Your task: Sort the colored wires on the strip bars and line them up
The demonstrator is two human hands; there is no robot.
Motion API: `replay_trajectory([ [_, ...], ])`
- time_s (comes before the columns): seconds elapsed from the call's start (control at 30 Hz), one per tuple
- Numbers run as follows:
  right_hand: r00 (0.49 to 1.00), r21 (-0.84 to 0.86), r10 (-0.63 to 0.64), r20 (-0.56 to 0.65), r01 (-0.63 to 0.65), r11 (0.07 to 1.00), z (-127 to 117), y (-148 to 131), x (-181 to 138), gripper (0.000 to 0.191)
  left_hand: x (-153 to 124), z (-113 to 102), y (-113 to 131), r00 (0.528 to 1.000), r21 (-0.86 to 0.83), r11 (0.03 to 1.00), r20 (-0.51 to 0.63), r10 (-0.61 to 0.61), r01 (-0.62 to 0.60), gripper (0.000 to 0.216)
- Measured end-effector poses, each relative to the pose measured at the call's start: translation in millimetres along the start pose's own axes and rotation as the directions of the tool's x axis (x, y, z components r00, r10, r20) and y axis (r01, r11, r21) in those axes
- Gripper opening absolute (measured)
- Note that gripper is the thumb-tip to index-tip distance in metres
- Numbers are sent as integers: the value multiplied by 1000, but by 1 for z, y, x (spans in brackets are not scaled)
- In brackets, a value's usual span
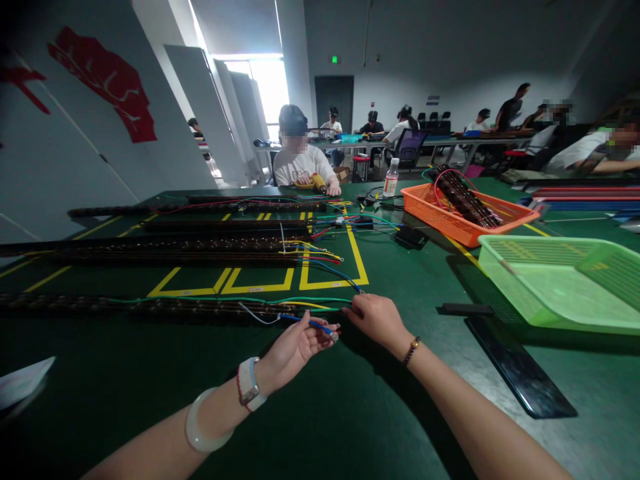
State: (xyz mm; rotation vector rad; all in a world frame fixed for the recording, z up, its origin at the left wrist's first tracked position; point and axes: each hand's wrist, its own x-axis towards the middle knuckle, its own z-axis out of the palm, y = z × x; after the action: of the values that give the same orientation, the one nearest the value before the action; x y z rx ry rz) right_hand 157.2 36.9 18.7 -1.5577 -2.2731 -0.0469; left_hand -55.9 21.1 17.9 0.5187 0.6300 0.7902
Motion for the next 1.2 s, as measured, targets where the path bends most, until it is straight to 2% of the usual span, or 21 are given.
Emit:
replay_trajectory([
  [0.13, 990, 75, -100, 100, 92, 993, 5, 0, -1, 35, 0, -1, 1, 999, -12, 1000, 41, -17, 17, 44],
  [0.23, 988, 28, -66, 139, 63, 998, 9, 0, -2, 34, 1, -2, 0, 999, -17, 999, 31, -41, 42, 44],
  [0.37, 987, -64, -22, 157, 32, 997, 10, 0, -1, 38, 1, -2, 0, 999, -2, 999, 19, -45, 45, 45],
  [0.47, 993, -55, -47, 111, 54, 997, 6, -2, -2, 43, 1, -2, -1, 999, 10, 999, 25, -33, 33, 45],
  [0.53, 994, -15, -97, 47, 98, 995, 0, -6, -4, 46, 1, -2, -1, 999, 9, 1000, 36, -22, 22, 45],
  [0.63, 970, 42, -242, -26, 242, 969, -6, -14, -8, 46, 1, -1, 0, 999, 10, 1000, 31, -11, 11, 44],
  [0.7, 942, 48, -334, -31, 335, 941, -6, -21, -11, 43, 1, -2, 0, 999, 25, 999, 24, -25, 25, 43],
  [0.8, 922, 20, -387, -7, 387, 922, -2, -29, -13, 40, 2, -4, 0, 999, 36, 999, 39, -26, 24, 44],
  [0.9, 942, 48, -337, -3, 336, 940, 1, -32, -12, 38, 3, -5, -1, 997, 4, 1000, 72, 2, -2, 44],
  [1.03, 990, 211, -139, 18, 132, 968, 1, -32, -10, 36, 3, -3, 0, 997, -3, 1000, 72, -14, 14, 45],
  [1.13, 999, 301, 22, 39, -32, 953, 0, -31, -7, 38, 1, -1, -1, 990, 125, 991, 118, -71, 56, 47],
  [1.2, 997, 305, 52, 47, -64, 950, 1, -30, -4, 39, -1, 0, -1, 984, 258, 965, 153, -94, 52, 48],
])
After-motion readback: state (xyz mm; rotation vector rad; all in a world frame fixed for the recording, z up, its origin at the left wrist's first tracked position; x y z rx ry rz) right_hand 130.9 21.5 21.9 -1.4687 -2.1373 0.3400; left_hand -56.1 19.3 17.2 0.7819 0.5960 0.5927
